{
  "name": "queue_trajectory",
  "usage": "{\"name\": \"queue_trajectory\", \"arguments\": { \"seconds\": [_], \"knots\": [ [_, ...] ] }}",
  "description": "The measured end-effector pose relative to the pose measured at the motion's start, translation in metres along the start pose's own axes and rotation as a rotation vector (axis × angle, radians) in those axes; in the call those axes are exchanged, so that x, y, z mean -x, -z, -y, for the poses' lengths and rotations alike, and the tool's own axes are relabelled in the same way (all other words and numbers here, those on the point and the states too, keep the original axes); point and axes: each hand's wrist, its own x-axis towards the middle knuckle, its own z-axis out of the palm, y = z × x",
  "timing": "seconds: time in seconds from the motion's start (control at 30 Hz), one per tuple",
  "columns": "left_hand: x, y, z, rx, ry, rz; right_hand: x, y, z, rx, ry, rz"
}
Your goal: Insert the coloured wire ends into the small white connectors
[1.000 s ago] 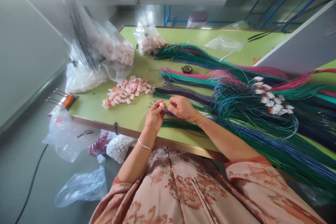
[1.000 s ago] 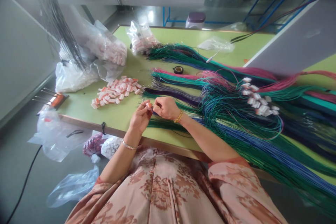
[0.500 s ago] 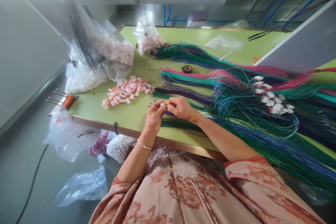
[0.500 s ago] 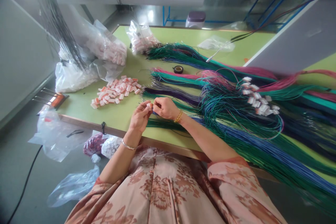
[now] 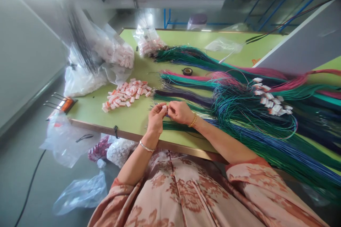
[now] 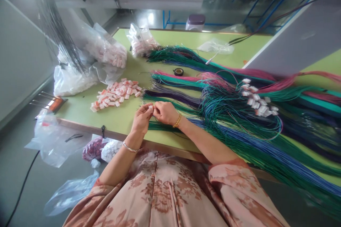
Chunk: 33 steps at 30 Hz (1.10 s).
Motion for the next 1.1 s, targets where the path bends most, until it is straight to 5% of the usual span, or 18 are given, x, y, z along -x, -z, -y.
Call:
{"name": "queue_trajectory", "arguments": {
  "seconds": [0.23,0.33,0.5,0.87,1.1],
  "knots": [
    [-0.011,-0.003,0.001,0.063,0.017,0.034,-0.028,0.034,-0.028,-0.171,-0.097,0.066],
    [-0.017,-0.002,0.004,0.089,0.028,0.033,-0.056,0.044,-0.055,0.038,-0.246,-0.003],
    [-0.018,0.000,0.005,0.106,0.062,0.050,-0.088,0.033,-0.085,0.331,-0.406,0.115],
    [-0.015,0.002,0.002,0.092,0.076,0.079,-0.084,0.033,-0.085,0.563,-0.224,0.242],
    [-0.016,0.002,0.003,0.118,0.079,0.082,-0.091,0.050,-0.077,0.295,-0.313,0.175]
  ]
}}
